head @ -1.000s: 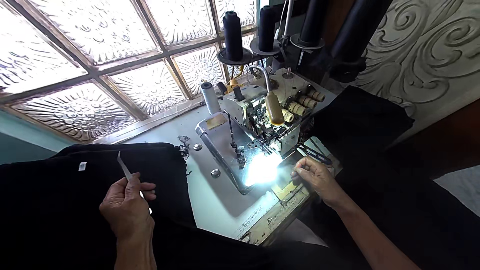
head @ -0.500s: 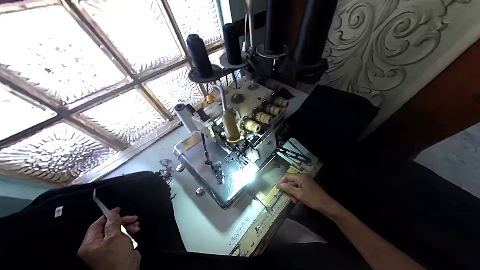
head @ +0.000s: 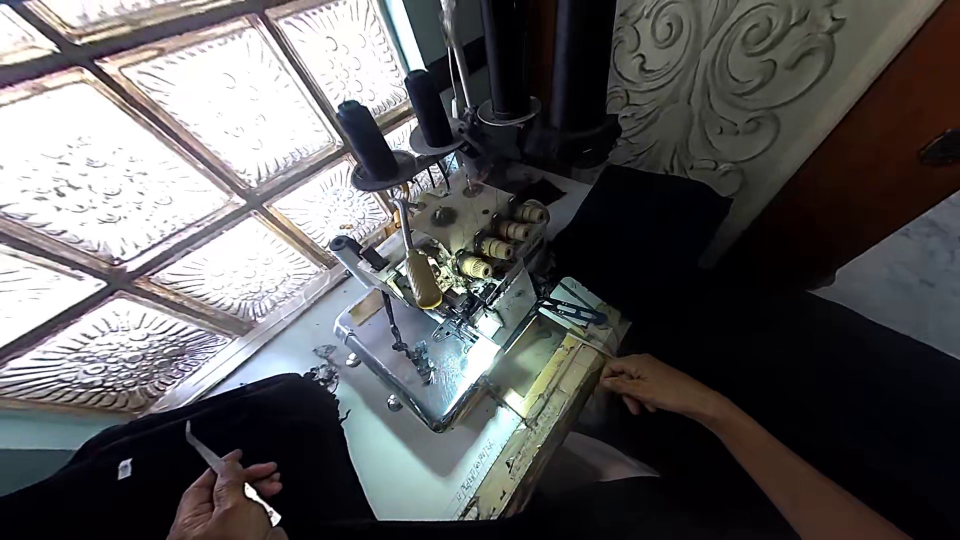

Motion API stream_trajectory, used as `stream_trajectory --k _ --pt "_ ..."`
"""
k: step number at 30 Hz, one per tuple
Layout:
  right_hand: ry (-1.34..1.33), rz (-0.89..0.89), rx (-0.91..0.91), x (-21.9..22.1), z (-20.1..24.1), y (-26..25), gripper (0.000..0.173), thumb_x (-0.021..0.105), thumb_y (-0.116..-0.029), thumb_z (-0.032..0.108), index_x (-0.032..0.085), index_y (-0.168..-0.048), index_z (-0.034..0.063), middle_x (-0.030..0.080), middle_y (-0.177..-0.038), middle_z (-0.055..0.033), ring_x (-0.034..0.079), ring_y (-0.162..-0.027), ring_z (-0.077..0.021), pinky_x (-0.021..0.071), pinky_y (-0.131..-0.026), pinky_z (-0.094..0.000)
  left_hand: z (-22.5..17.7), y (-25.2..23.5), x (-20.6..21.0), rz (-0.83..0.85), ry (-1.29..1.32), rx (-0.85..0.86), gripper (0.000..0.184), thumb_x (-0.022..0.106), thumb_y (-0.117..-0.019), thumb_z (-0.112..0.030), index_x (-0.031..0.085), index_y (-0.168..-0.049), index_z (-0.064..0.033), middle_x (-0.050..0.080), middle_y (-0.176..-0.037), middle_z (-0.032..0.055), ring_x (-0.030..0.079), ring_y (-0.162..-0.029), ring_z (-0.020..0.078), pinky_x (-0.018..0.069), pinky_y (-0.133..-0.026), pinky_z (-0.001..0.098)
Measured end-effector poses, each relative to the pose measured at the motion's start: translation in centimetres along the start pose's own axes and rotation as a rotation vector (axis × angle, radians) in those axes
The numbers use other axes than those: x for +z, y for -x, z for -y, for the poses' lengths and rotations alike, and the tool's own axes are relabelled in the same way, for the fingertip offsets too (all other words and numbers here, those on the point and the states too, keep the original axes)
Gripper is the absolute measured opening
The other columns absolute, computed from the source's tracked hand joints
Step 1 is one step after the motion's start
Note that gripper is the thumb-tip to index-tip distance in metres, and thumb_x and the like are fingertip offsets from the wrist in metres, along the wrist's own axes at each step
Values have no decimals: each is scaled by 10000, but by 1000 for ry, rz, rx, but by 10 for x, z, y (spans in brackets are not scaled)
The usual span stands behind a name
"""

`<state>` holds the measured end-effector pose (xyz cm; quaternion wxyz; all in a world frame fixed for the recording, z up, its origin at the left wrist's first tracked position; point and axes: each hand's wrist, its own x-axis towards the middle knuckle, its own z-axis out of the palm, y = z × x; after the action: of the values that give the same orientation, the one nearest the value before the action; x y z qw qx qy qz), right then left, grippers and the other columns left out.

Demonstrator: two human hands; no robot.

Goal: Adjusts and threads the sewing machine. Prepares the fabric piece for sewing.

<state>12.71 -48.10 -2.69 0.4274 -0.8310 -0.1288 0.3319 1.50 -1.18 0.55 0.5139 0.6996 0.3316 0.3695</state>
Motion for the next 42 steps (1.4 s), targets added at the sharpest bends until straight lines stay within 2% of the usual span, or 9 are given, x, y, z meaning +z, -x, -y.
stream_trajectory --k 2,5,7,14,27,31,36,38,42 --pt "182 4 138 -6 0 1 295 500 -1094 278 664 -1143 39 620 -704 -54 534 -550 -128 467 -582 -320 1 0 -1 -1 2 -3 220 405 -1105 -118 537 -1163 47 572 -635 -100 578 -499 -48 509 -503 129" --pt "399 13 337 -12 2 1 358 483 -1093 302 670 -1226 28 705 -926 -174 673 -814 -316 517 -837 -539 3 -1 -2 15 -5 21 219 398 -1103 -109 535 -1157 52 579 -639 -105 578 -499 -50 510 -505 129" --pt "451 30 413 -14 -2 1 375 484 -1092 323 666 -1229 26 709 -997 -189 684 -898 -346 503 -885 -567 3 -1 -2 8 -8 22 209 403 -1103 -111 537 -1147 43 578 -635 -106 576 -497 -48 508 -500 131" --pt "451 -18 473 -27 -10 6 380 491 -1091 337 671 -1239 36 712 -1021 -191 680 -931 -349 492 -902 -571 2 -2 -3 32 -42 8 252 377 -1107 -112 522 -1197 73 576 -644 -86 567 -494 -38 500 -500 136" --pt "441 -318 266 -42 18 27 319 509 -1085 287 694 -1205 57 715 -968 -178 688 -883 -350 511 -848 -568 3 0 -4 24 -19 15 223 385 -1104 -99 531 -1165 57 575 -647 -94 575 -502 -42 508 -506 131" --pt "443 -553 100 -39 26 28 265 548 -1062 214 736 -1135 42 724 -946 -202 689 -904 -392 498 -816 -609 5 -1 -4 30 -16 27 226 386 -1102 -101 535 -1171 54 578 -645 -101 577 -500 -44 505 -501 128" --pt "505 -891 -234 -33 25 10 114 682 -959 95 762 -970 15 680 -863 -178 676 -837 -376 528 -732 -564 4 -2 -4 42 -28 20 226 381 -1105 -105 534 -1162 51 582 -642 -105 579 -503 -45 507 -509 128" --pt "566 -976 -335 -35 27 -1 79 708 -924 69 768 -956 27 674 -933 -183 651 -913 -393 528 -775 -541 3 -1 -4 42 -35 20 227 389 -1105 -109 534 -1169 54 584 -648 -105 582 -511 -44 512 -515 132" --pt "675 -988 -493 -44 32 -32 72 715 -911 66 771 -946 36 650 -1319 -218 516 -1322 -491 430 -1063 -633 -2 1 -3 49 -48 11 241 397 -1099 -106 525 -1192 75 577 -660 -93 581 -519 -36 514 -525 140"
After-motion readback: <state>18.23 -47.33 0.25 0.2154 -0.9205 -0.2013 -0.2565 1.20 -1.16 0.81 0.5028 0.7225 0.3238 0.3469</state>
